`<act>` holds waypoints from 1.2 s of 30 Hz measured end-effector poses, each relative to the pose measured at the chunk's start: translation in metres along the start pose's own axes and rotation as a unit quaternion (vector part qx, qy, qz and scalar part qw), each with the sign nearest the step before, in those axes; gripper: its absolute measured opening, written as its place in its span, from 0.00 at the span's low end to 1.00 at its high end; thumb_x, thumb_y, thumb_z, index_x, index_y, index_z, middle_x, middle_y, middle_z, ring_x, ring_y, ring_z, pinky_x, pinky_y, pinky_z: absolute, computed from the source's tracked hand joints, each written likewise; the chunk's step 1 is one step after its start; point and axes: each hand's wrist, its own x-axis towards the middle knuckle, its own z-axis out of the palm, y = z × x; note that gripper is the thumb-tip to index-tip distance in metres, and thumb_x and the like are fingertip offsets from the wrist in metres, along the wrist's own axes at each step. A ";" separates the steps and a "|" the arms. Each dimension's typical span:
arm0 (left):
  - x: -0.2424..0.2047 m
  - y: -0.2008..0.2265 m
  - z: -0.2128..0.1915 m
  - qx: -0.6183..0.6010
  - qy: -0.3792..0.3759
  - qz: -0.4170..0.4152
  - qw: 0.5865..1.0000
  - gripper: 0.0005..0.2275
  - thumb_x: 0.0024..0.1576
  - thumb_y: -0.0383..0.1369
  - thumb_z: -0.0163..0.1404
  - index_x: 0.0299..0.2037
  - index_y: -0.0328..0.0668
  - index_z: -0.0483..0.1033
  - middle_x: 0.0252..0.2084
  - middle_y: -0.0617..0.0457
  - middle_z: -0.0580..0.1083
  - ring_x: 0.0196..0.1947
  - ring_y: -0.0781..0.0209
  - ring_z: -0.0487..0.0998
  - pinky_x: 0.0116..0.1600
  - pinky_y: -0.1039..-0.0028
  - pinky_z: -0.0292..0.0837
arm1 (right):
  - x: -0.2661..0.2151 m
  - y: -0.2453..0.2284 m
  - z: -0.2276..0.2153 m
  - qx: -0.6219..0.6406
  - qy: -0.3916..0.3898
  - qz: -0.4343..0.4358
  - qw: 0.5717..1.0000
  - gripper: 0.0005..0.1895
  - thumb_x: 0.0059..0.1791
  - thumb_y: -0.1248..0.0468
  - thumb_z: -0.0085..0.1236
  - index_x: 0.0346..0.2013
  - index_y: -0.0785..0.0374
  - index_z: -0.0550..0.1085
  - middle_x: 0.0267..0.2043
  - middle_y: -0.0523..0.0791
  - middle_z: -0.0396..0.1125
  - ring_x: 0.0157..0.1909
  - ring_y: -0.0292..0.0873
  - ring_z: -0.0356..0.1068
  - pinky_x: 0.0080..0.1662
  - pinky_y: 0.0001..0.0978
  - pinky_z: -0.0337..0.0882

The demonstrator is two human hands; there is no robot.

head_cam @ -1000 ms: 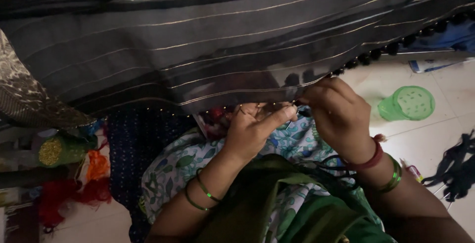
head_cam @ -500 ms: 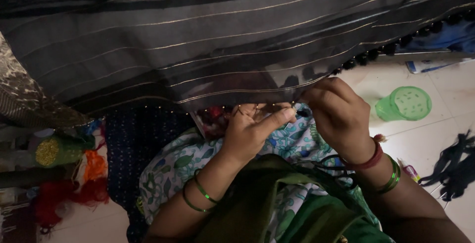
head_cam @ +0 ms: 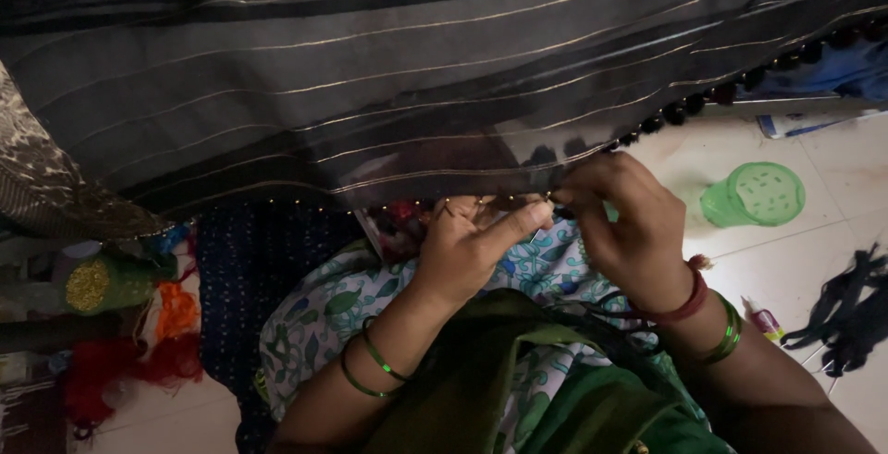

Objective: The recorder is attaching decorative beads or tassels to the border of a dark saree fabric.

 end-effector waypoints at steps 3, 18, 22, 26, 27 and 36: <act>0.002 0.006 0.003 0.011 -0.005 0.039 0.999 0.07 0.61 0.28 0.55 0.47 0.37 0.79 0.43 0.54 0.80 0.45 0.67 0.81 0.54 0.74 0.79 | 0.020 -0.028 -0.010 0.057 -0.047 -0.057 0.996 0.19 0.40 0.84 0.51 0.44 0.73 0.75 0.47 0.52 0.69 0.43 0.47 0.75 0.40 0.33 0.76; 0.039 -0.009 -0.001 0.012 -0.048 -0.172 0.984 0.16 0.61 0.41 0.47 0.57 0.49 0.77 0.53 0.63 0.77 0.51 0.71 0.79 0.56 0.77 0.72 | 0.031 -0.047 -0.029 0.016 -0.012 -0.095 0.995 0.07 0.51 0.81 0.59 0.37 0.70 0.71 0.40 0.53 0.72 0.59 0.55 0.74 0.58 0.39 0.75; 0.038 -0.032 0.001 -0.221 -0.126 -0.054 0.966 0.13 0.68 0.31 0.56 0.52 0.22 0.78 0.47 0.36 0.79 0.51 0.47 0.79 0.59 0.62 0.73 | 0.029 -0.052 -0.033 0.045 -0.018 -0.023 0.999 0.05 0.53 0.81 0.56 0.38 0.73 0.71 0.35 0.50 0.73 0.46 0.47 0.77 0.67 0.46 0.75; 0.034 -0.023 0.003 -0.267 -0.161 -0.051 0.949 0.12 0.65 0.31 0.56 0.51 0.27 0.79 0.47 0.41 0.80 0.51 0.51 0.80 0.61 0.63 0.74 | 0.029 -0.051 -0.033 0.164 -0.005 0.061 0.985 0.05 0.52 0.78 0.56 0.40 0.72 0.69 0.41 0.53 0.72 0.50 0.47 0.76 0.49 0.34 0.79; 0.034 -0.022 0.004 -0.247 -0.156 -0.058 0.955 0.11 0.64 0.31 0.56 0.50 0.28 0.80 0.47 0.41 0.80 0.49 0.51 0.81 0.60 0.63 0.75 | 0.026 -0.045 -0.035 0.152 -0.008 0.021 0.988 0.06 0.54 0.79 0.57 0.42 0.74 0.69 0.42 0.55 0.72 0.56 0.50 0.75 0.53 0.36 0.78; 0.028 -0.017 0.014 -0.149 -0.083 0.011 0.985 0.09 0.68 0.31 0.54 0.46 0.29 0.81 0.42 0.47 0.80 0.45 0.57 0.80 0.56 0.66 0.74 | 0.022 -0.037 -0.021 0.185 0.045 -0.016 0.982 0.09 0.53 0.84 0.49 0.43 0.72 0.66 0.43 0.56 0.71 0.40 0.45 0.76 0.50 0.38 0.81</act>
